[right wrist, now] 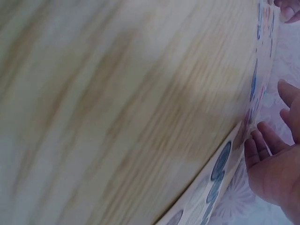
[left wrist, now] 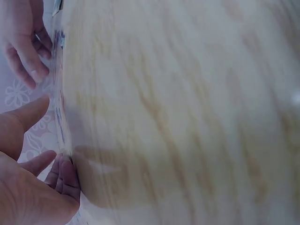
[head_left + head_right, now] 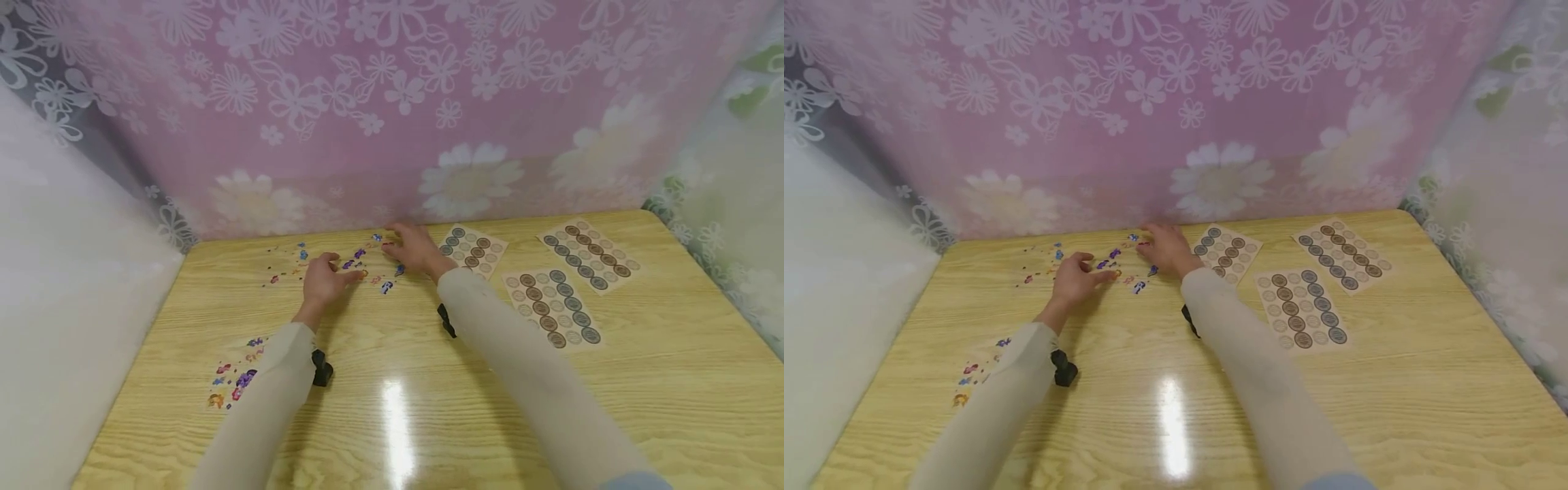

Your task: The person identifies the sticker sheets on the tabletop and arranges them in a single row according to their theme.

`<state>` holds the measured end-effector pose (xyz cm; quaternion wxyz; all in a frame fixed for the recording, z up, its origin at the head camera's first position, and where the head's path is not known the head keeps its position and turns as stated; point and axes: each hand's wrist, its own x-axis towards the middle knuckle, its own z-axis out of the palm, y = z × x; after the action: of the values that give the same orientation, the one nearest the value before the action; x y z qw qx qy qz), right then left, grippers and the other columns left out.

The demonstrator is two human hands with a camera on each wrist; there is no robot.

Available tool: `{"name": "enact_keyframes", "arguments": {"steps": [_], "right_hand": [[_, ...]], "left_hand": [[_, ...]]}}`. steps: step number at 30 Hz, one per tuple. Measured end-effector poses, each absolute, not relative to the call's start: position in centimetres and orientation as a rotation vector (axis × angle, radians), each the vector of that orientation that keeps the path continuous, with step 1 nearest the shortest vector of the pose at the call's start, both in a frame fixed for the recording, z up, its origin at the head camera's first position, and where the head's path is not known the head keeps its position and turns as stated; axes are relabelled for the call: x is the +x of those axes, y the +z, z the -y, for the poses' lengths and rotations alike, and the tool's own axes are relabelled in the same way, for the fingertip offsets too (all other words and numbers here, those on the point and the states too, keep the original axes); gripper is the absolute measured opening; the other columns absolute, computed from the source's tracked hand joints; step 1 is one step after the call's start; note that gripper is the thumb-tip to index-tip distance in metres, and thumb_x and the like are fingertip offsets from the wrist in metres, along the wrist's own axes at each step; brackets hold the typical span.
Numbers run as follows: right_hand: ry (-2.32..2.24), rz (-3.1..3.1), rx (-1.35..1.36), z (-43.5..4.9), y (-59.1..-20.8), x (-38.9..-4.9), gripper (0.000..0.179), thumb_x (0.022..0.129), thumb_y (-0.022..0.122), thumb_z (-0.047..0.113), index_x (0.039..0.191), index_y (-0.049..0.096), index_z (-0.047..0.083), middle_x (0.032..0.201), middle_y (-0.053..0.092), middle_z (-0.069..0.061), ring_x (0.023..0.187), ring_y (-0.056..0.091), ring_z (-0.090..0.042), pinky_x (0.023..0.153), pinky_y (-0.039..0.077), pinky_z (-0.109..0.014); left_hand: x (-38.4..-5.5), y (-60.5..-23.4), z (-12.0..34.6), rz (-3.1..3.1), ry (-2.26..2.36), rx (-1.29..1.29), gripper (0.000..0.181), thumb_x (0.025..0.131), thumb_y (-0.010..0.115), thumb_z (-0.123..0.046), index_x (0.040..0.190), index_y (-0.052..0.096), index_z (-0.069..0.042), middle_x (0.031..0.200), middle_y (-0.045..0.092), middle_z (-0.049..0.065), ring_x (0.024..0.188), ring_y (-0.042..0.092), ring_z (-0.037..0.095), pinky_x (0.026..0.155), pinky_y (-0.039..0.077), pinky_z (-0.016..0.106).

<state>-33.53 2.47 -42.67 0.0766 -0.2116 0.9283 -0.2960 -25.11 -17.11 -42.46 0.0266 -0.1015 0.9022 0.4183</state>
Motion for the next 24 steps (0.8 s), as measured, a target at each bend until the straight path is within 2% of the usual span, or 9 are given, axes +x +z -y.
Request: {"name": "enact_keyframes", "arguments": {"steps": [3, 5, 10, 16, 24], "right_hand": [[-0.848, -2.805, -0.677, -1.9, -43.1, -33.9, 0.052, 0.098, 0.056, 0.033, 0.145, 0.042, 0.016, 0.144, 0.044, -0.007, 0.132, 0.036, -0.027, 0.113, 0.010, -0.042], [-0.812, -2.825, -0.676, -1.6, -43.2, -34.0, 0.052, 0.097, 0.056, 0.034, 0.144, 0.043, 0.017, 0.145, 0.041, -0.006, 0.135, 0.032, -0.027, 0.114, 0.008, -0.042], [-0.740, -2.849, -0.632, -1.2, -43.3, -34.2, 0.053, 0.096, 0.056, 0.039, 0.145, 0.043, 0.023, 0.147, 0.036, -0.006, 0.138, 0.024, -0.027, 0.112, 0.015, -0.046], [-0.697, -2.825, -0.609, -0.8, -42.8, -34.4, 0.054, 0.096, 0.055, 0.044, 0.146, 0.041, 0.028, 0.145, 0.033, -0.010, 0.133, 0.027, -0.033, 0.105, 0.024, -0.053], [-0.585, -2.789, -0.522, -0.3, -42.7, -34.6, 0.060, 0.094, 0.055, 0.050, 0.148, 0.037, 0.033, 0.146, 0.027, -0.010, 0.131, 0.025, -0.033, 0.103, 0.024, -0.054]], "left_hand": [[-25.1, -42.6, 17.0, -2.812, 1.287, -0.322, 0.070, 0.082, 0.077, -0.033, 0.136, 0.048, 0.001, 0.125, 0.054, 0.020, 0.110, 0.053, 0.034, 0.088, 0.045, 0.046], [-25.2, -42.8, 16.9, -2.833, 1.275, -0.334, 0.068, 0.082, 0.077, -0.034, 0.134, 0.050, 0.001, 0.125, 0.054, 0.019, 0.110, 0.053, 0.033, 0.089, 0.045, 0.045], [-25.3, -43.1, 16.6, -2.876, 1.237, -0.386, 0.062, 0.082, 0.076, -0.034, 0.130, 0.054, 0.000, 0.121, 0.054, 0.018, 0.106, 0.054, 0.032, 0.086, 0.046, 0.044], [-25.5, -42.9, 16.5, -2.922, 1.202, -0.421, 0.055, 0.083, 0.076, -0.031, 0.125, 0.058, -0.001, 0.113, 0.054, 0.018, 0.100, 0.055, 0.032, 0.081, 0.047, 0.044], [-25.7, -43.1, 16.5, -2.855, 1.213, -0.441, 0.050, 0.082, 0.077, -0.031, 0.119, 0.059, -0.003, 0.116, 0.051, 0.017, 0.104, 0.052, 0.032, 0.085, 0.045, 0.044]]}}
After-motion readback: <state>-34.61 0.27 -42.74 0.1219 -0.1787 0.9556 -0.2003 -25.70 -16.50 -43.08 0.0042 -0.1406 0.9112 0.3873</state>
